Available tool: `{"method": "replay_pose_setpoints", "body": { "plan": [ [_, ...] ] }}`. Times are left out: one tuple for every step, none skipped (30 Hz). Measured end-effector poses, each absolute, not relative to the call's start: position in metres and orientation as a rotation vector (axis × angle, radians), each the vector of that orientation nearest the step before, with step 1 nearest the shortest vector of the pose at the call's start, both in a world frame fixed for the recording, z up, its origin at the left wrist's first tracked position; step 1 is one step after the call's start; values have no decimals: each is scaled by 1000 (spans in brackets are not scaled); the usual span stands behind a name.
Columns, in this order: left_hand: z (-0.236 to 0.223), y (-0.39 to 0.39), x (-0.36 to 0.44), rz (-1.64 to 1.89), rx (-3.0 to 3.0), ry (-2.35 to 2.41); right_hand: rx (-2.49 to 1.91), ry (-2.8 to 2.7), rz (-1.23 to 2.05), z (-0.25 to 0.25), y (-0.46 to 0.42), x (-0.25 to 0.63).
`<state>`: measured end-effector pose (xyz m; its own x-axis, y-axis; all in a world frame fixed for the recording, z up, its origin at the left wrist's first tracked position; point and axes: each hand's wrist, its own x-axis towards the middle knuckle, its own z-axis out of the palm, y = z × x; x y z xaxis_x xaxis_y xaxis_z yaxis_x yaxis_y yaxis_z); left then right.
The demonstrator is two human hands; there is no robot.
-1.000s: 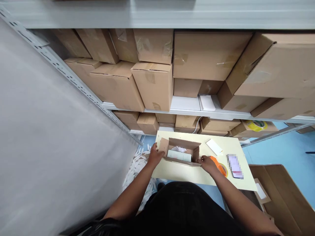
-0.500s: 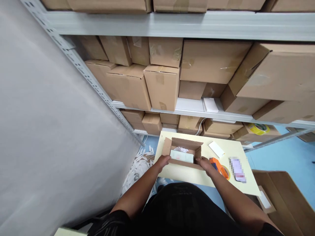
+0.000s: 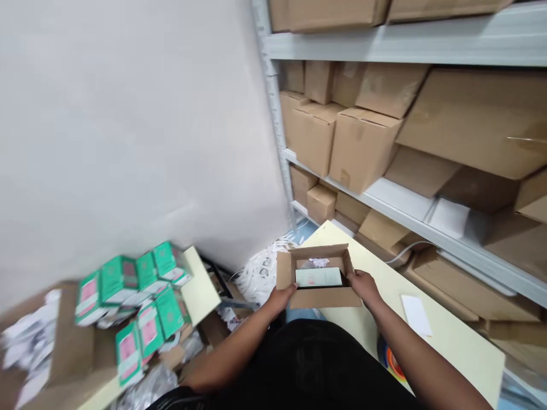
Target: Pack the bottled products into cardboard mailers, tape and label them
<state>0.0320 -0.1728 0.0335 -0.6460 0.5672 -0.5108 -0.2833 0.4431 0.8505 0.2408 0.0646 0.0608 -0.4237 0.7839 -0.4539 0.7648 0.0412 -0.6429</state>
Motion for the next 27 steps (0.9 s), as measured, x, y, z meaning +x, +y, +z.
{"method": "replay_pose_setpoints", "body": {
  "plan": [
    [38,-185,37,1330,194,1908,-1623,-2294,1390,65,64,232],
    [43,-197,41,1354,165,1937,-1572,-2333,1409,69,62,223],
    [49,-209,43,1381,147,1965,-1523,-2367,1423,72,58,213],
    [54,-221,44,1407,128,1998,-1473,-2398,1434,74,54,202],
    [60,-234,44,1430,105,2033,-1422,-2427,1440,76,49,191],
    [65,-246,43,1451,78,2064,-1371,-2455,1446,78,42,180],
    [70,-259,42,1474,52,2088,-1320,-2483,1453,80,35,169],
    [75,-273,40,1501,33,2102,-1270,-2514,1456,82,27,158],
    [80,-286,38,1533,23,2112,-1223,-2545,1456,85,18,148],
    [84,-300,37,1569,14,2119,-1178,-2574,1455,88,8,137],
    [88,-314,35,1608,5,2128,-1138,-2601,1453,92,-2,127],
    [91,-328,34,1648,-8,2142,-1097,-2629,1454,95,-12,116],
    [93,-342,32,1684,-25,2156,-1053,-2655,1452,99,-24,106],
    [96,-358,30,1714,-36,2167,-1007,-2681,1450,101,-35,95],
    [97,-373,28,1740,-33,2173,-960,-2707,1447,104,-47,85],
    [99,-390,26,1758,-11,2172,-913,-2733,1441,106,-60,74],
    [100,-408,24,1769,31,2163,-870,-2760,1434,107,-73,64],
    [100,-427,22,1777,87,2149,-832,-2785,1428,107,-87,54],
    [101,-446,19,1782,147,2132,-802,-2808,1422,107,-102,44],
    [101,-466,17,1786,204,2112,-776,-2830,1414,107,-117,35],
    [102,-487,14,1789,252,2089,-756,-2846,1398,107,-132,27],
    [104,-509,10,1790,290,2066,-740,-2856,1382,107,-148,19],
    [107,-531,5,1792,317,2056,-726,-2864,1368,107,-163,11],
    [111,-553,-1,1794,332,2070,-717,-2872,1357,107,-178,4],
    [116,-575,-9,1798,334,2108,-716,-2879,1350,107,-193,-3],
    [123,-596,-19,1806,316,2187,-722,-2884,1351,107,-207,-9],
    [130,-617,-30,1810,272,2296,-733,-2887,1352,107,-221,-15]
  ]
}}
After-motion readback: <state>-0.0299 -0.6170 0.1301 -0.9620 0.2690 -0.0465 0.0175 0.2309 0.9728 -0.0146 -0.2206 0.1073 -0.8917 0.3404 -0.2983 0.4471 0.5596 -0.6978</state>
